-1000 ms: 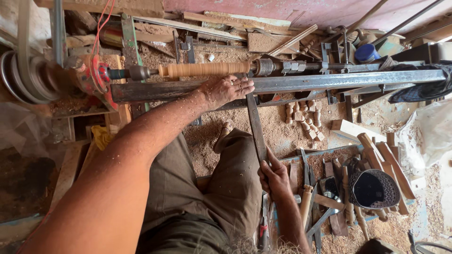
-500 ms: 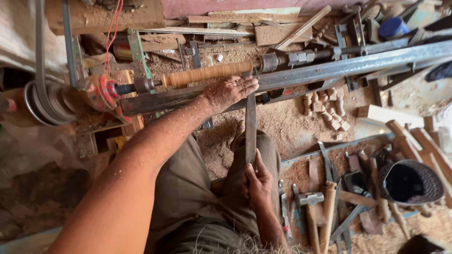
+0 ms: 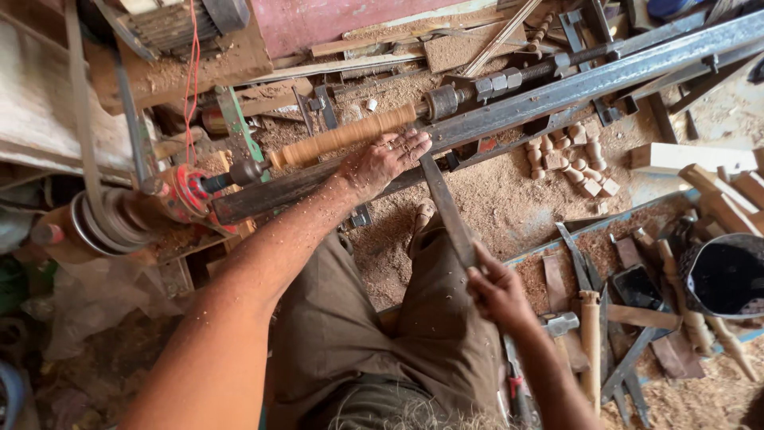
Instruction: The person uses a chisel to shape a rotating wooden piece mounted on a lathe. They hold the chisel with both hands and guide it along the spinning wood to carve a decorative pattern. The person briefly touches their face and then resumes shaping the wood.
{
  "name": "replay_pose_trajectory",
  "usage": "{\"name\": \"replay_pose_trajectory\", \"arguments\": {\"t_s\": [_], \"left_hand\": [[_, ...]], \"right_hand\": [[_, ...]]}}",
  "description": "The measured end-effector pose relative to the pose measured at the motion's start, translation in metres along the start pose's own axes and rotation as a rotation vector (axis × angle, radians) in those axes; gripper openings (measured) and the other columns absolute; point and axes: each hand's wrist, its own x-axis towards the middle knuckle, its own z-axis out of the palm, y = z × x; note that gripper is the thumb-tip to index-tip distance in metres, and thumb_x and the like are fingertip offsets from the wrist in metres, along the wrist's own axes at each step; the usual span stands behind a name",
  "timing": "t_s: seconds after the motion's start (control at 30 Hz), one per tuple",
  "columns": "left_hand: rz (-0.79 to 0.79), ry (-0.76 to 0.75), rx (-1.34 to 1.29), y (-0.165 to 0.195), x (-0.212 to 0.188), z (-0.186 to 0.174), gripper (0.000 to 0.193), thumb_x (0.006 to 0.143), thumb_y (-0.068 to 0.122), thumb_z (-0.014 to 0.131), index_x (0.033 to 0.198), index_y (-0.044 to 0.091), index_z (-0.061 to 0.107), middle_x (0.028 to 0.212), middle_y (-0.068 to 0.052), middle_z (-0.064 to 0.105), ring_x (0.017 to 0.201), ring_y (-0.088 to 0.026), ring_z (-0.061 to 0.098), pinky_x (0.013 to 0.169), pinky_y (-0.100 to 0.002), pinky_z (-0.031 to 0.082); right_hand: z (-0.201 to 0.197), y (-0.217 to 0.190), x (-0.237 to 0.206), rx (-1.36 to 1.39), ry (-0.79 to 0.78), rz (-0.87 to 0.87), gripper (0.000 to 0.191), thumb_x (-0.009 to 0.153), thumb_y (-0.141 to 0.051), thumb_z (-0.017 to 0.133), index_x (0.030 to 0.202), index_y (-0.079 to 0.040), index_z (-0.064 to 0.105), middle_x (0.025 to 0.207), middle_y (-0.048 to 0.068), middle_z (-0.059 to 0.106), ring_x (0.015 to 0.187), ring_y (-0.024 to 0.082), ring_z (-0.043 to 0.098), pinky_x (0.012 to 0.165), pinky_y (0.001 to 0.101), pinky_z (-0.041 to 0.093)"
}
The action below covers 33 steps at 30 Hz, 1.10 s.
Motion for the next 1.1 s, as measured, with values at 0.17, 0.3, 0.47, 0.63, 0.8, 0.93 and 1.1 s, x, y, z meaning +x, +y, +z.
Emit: {"name": "replay_pose_trajectory", "arguments": {"t_s": [0.17,0.3,0.47,0.63,0.8,0.93,1.1], "left_hand": [[-0.002,0.031,-0.128,-0.001,0.002,-0.012,0.071,0.095,-0.01,0.055,0.159,0.015,0.038,0.159,-0.003,0.049,0.138,-0.018,0.055,0.12,-0.036,0.043],[-0.017,0.029,-0.033,-0.001,0.003,-0.014,0.076,0.093,-0.014,0.053,0.16,0.017,0.036,0.159,0.0,0.049,0.139,-0.016,0.057,0.124,-0.032,0.04],[-0.022,0.005,-0.094,-0.001,0.002,-0.005,0.074,0.094,-0.014,0.05,0.158,0.019,0.037,0.157,0.002,0.05,0.137,-0.015,0.056,0.125,-0.037,0.038],[0.012,0.007,-0.112,-0.004,0.0,0.005,0.07,0.099,-0.011,0.052,0.161,0.014,0.033,0.163,-0.004,0.043,0.146,-0.021,0.049,0.125,-0.038,0.038],[0.036,0.007,-0.139,-0.006,0.0,0.009,0.073,0.096,-0.013,0.053,0.162,0.01,0.03,0.166,-0.007,0.039,0.151,-0.023,0.042,0.126,-0.04,0.037],[0.024,-0.002,-0.131,-0.005,0.0,0.007,0.073,0.095,-0.012,0.053,0.161,0.012,0.032,0.164,-0.006,0.043,0.15,-0.022,0.042,0.123,-0.039,0.038],[0.007,-0.041,-0.176,-0.005,0.0,0.005,0.076,0.093,-0.013,0.055,0.162,0.011,0.033,0.164,-0.007,0.044,0.15,-0.021,0.045,0.124,-0.038,0.039]], "right_hand": [[-0.043,-0.037,0.013,-0.208,-0.089,0.004,0.061,0.098,-0.014,0.059,0.156,-0.028,0.045,0.061,-0.001,0.053,0.043,0.007,0.04,0.038,0.0243,0.036],[-0.031,-0.024,0.01,-0.096,-0.072,0.045,0.062,0.098,-0.015,0.06,0.156,-0.029,0.044,0.062,-0.001,0.051,0.043,0.007,0.037,0.038,0.0242,0.031],[0.008,0.004,-0.004,0.12,-0.075,-0.027,0.065,0.095,-0.014,0.06,0.156,-0.028,0.044,0.06,-0.002,0.049,0.04,0.008,0.038,0.035,0.0245,0.031],[0.047,0.017,-0.013,0.122,0.013,-0.056,0.065,0.096,-0.013,0.061,0.157,-0.027,0.042,0.058,-0.001,0.05,0.04,0.008,0.042,0.035,0.0247,0.035],[0.077,0.031,-0.012,0.23,0.035,-0.104,0.066,0.096,-0.011,0.06,0.158,-0.025,0.04,0.056,-0.001,0.05,0.038,0.008,0.042,0.034,0.0241,0.034],[0.096,0.038,-0.013,0.319,0.025,-0.165,0.066,0.098,-0.008,0.059,0.159,-0.022,0.038,0.057,-0.001,0.05,0.04,0.007,0.042,0.035,0.0232,0.035],[0.119,0.039,-0.015,0.38,0.04,-0.232,0.067,0.099,-0.006,0.058,0.161,-0.02,0.037,0.058,-0.003,0.047,0.044,0.004,0.039,0.038,0.0219,0.034]]}}
